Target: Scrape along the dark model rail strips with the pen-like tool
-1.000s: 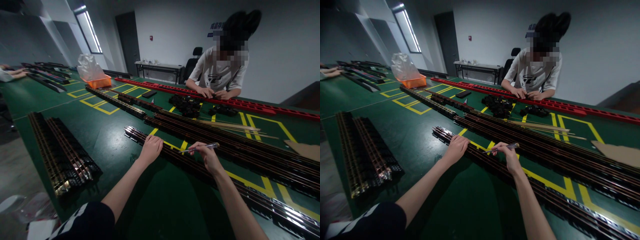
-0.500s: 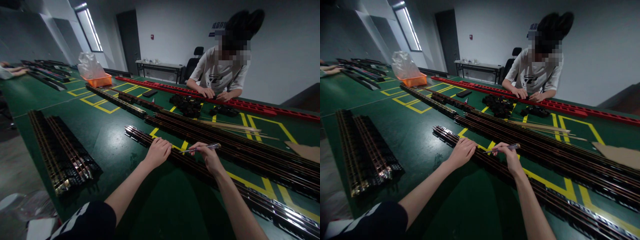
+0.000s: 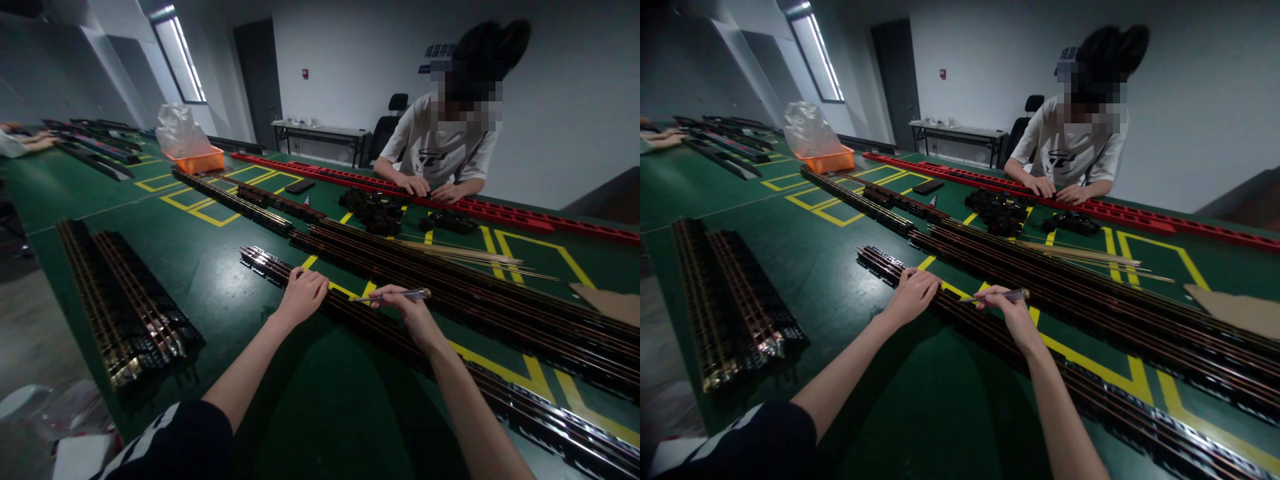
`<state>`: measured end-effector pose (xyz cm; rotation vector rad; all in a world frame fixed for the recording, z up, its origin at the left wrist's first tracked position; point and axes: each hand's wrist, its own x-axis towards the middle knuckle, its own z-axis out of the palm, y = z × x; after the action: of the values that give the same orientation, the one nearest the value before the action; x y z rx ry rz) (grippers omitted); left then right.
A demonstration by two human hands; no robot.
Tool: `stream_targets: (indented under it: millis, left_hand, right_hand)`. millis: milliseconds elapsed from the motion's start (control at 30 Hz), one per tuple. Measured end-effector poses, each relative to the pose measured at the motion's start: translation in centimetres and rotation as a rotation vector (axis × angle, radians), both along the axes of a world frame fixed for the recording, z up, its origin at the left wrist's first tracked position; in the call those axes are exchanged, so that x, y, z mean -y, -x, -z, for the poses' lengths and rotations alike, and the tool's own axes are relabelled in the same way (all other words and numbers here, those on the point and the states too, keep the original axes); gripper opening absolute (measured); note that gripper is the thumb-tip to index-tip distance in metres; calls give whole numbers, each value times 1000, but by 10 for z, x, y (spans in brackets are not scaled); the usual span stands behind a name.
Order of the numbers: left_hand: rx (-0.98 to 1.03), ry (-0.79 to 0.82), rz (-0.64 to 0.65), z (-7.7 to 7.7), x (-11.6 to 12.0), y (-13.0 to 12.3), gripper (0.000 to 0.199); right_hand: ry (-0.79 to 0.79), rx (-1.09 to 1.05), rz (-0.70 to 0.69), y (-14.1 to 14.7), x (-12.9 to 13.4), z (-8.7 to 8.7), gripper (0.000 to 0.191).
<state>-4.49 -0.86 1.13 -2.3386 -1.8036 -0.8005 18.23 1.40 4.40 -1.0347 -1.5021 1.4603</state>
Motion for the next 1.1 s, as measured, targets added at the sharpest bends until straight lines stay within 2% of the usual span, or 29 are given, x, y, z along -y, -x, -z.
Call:
stream_targets:
  millis: [1100]
  left_hand:
    - [-32,-34,-28,6,-6,14,29]
  right_hand:
    - [28,-69,27,-5,-3,2,21]
